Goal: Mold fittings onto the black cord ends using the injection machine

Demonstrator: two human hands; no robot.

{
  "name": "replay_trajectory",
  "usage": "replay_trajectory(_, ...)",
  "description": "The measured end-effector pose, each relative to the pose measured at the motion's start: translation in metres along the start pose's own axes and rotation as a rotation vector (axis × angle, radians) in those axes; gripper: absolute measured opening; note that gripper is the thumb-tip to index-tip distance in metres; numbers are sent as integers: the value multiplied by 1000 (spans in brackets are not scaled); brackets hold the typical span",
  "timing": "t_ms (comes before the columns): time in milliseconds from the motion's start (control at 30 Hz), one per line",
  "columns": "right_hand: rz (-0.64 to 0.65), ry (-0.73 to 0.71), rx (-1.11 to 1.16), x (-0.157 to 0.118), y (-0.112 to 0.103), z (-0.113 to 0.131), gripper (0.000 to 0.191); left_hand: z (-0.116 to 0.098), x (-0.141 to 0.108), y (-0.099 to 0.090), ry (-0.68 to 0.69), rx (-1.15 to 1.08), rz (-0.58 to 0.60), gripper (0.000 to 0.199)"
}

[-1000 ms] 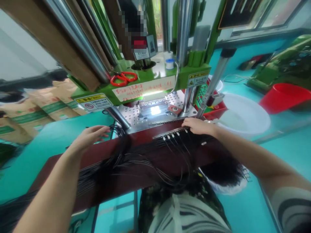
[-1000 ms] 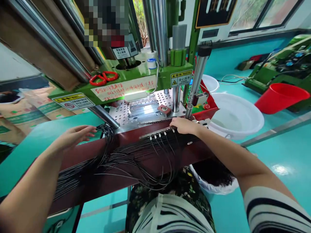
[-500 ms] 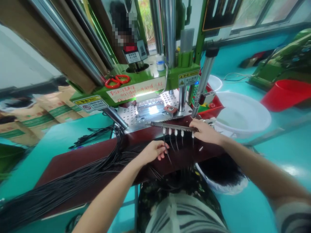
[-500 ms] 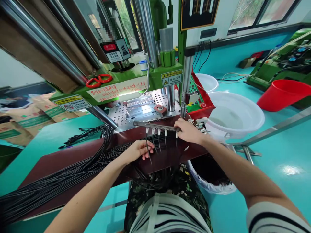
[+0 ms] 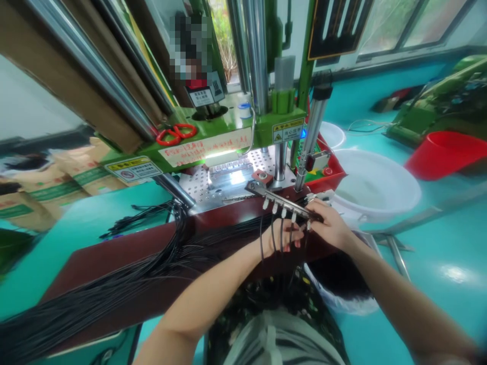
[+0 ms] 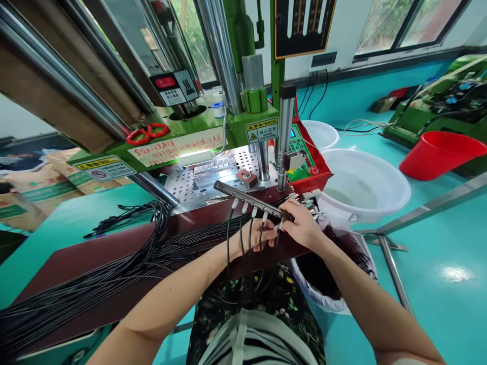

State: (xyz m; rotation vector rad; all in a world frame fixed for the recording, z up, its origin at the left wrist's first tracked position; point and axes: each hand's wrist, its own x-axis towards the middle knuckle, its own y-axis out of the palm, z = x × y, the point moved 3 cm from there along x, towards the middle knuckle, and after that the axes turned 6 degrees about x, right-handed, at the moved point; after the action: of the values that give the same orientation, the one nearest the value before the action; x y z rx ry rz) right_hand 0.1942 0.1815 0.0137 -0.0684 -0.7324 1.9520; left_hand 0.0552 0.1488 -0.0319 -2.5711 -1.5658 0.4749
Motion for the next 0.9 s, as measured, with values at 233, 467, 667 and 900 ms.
replay_trajectory(233,60,112,29,17,19,-6,24,8,-21,-16,-106,-646,-106,37)
replay_trajectory(467,159,124,17,33,34,8,25,18,-25,-20,-80,-777,-141,32)
replay_trajectory(667,204,91,-15,43,40,11,26,21,-26,-21,-91,-905,-138,31)
replay_trajectory(900,299,-97,-272,56,39,30,33,28,-22,-22,77,-938,-240,29)
